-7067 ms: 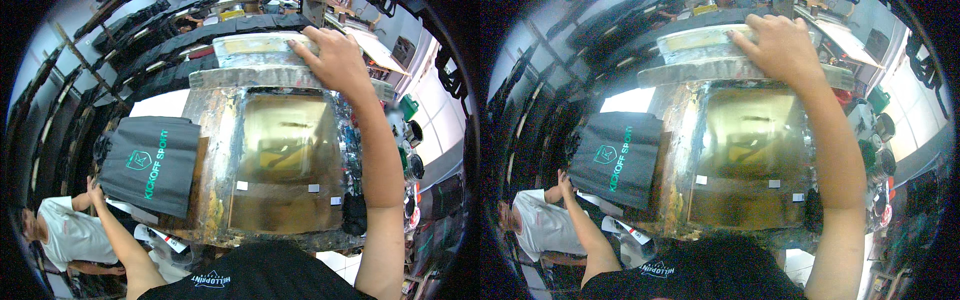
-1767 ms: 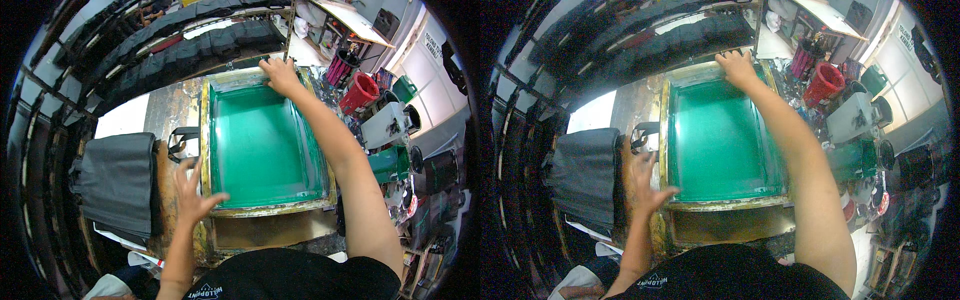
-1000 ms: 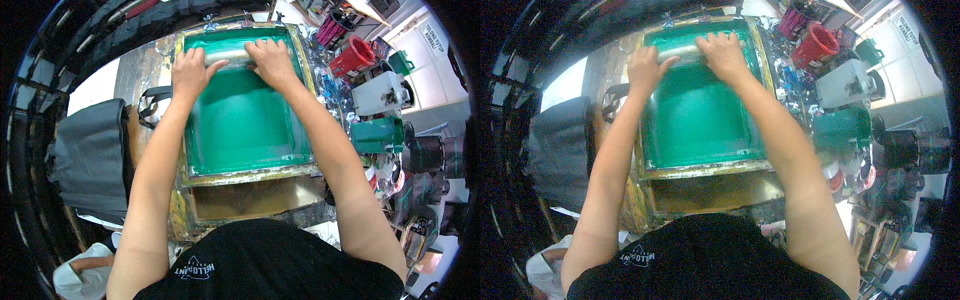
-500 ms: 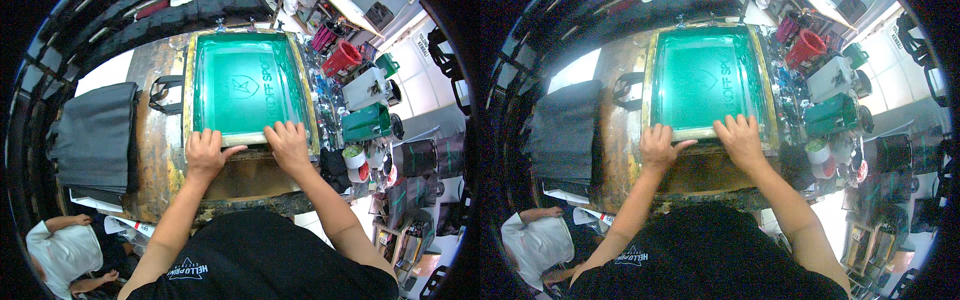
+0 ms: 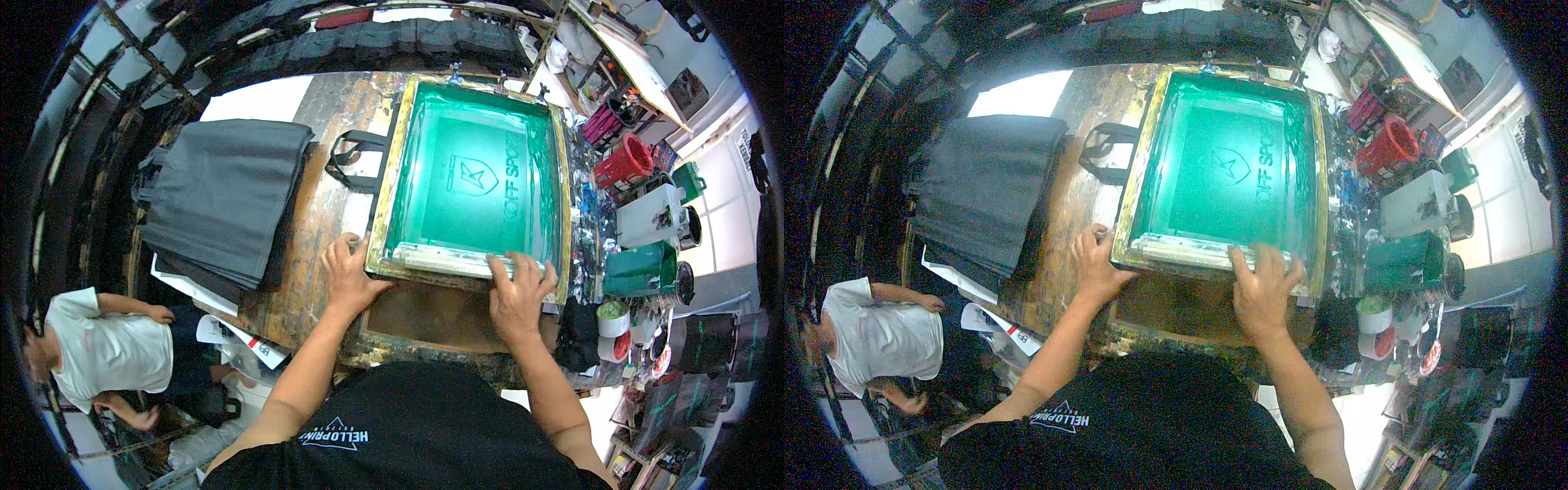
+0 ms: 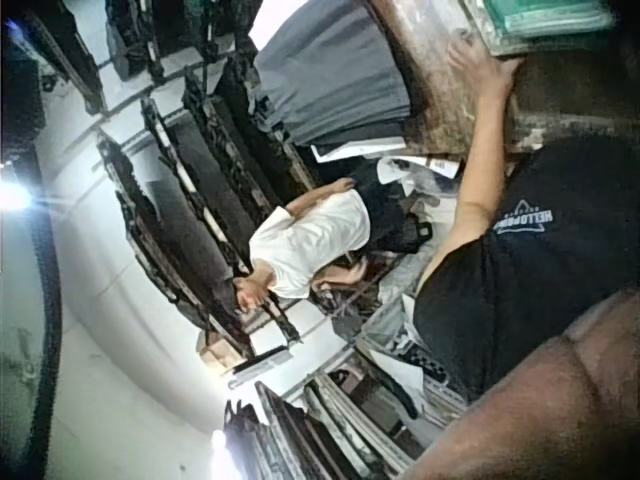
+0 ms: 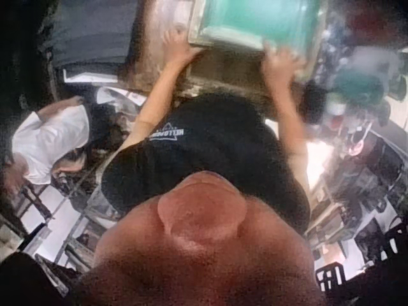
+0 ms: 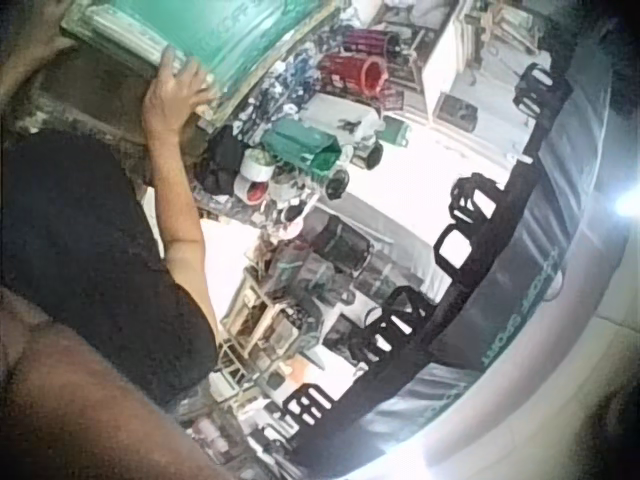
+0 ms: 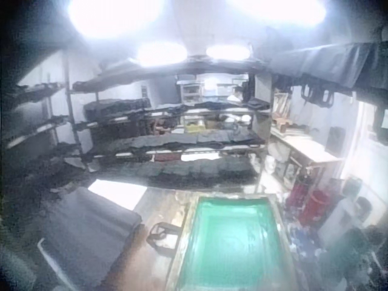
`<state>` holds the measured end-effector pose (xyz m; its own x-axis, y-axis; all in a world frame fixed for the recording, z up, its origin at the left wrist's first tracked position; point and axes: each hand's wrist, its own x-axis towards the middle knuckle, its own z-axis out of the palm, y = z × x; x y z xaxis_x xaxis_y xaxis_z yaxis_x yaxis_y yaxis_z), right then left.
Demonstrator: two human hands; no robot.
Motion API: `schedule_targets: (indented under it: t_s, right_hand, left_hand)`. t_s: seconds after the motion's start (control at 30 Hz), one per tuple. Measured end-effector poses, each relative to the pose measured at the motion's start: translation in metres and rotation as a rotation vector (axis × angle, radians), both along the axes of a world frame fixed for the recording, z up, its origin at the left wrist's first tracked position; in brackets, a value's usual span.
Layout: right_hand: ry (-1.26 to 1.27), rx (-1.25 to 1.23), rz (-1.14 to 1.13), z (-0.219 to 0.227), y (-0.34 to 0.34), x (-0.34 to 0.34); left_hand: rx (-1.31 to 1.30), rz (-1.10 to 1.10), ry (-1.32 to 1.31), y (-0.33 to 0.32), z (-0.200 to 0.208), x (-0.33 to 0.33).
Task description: The person performs a screen printing task on black bags, using a squeegee to apply green ink through a screen, then lifts the screen and sets the printed bag aside.
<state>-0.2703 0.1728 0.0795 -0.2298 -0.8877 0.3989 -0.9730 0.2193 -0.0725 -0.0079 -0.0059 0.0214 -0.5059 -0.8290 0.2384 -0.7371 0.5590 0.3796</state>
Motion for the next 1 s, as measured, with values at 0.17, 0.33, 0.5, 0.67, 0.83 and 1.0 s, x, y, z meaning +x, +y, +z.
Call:
schedule_targets:
  t_s: [0.17,0.33,0.5,0.67,0.83,1.0]
  right_hand:
    - [-0.091,-0.007,0.091,0.015,-0.008,-0.013]
    - [0.011,-0.061,0.103,0.095,-0.024,-0.024]
    - [0.264,-0.352,0.071,0.183,-0.078,-0.06]
    - [0.222,-0.316,0.175,0.252,-0.134,-0.094]
    - [0.147,-0.262,0.142,0.274,-0.141,-0.102]
    - [0.076,-0.119,0.142,0.299,-0.145,-0.107]
  left_hand:
    - [-0.069,0.065,0.034,0.006,0.003,0.004]
    - [0.223,0.115,0.662,-0.002,0.003,0.002]
    - [0.162,-0.11,1.128,-0.03,0.139,-0.076]
    - [-0.1,-0.131,0.856,-0.061,0.133,-0.103]
    - [0.075,0.115,-0.192,-0.039,0.051,-0.07]
    - [0.387,0.136,-0.021,-0.044,0.033,-0.07]
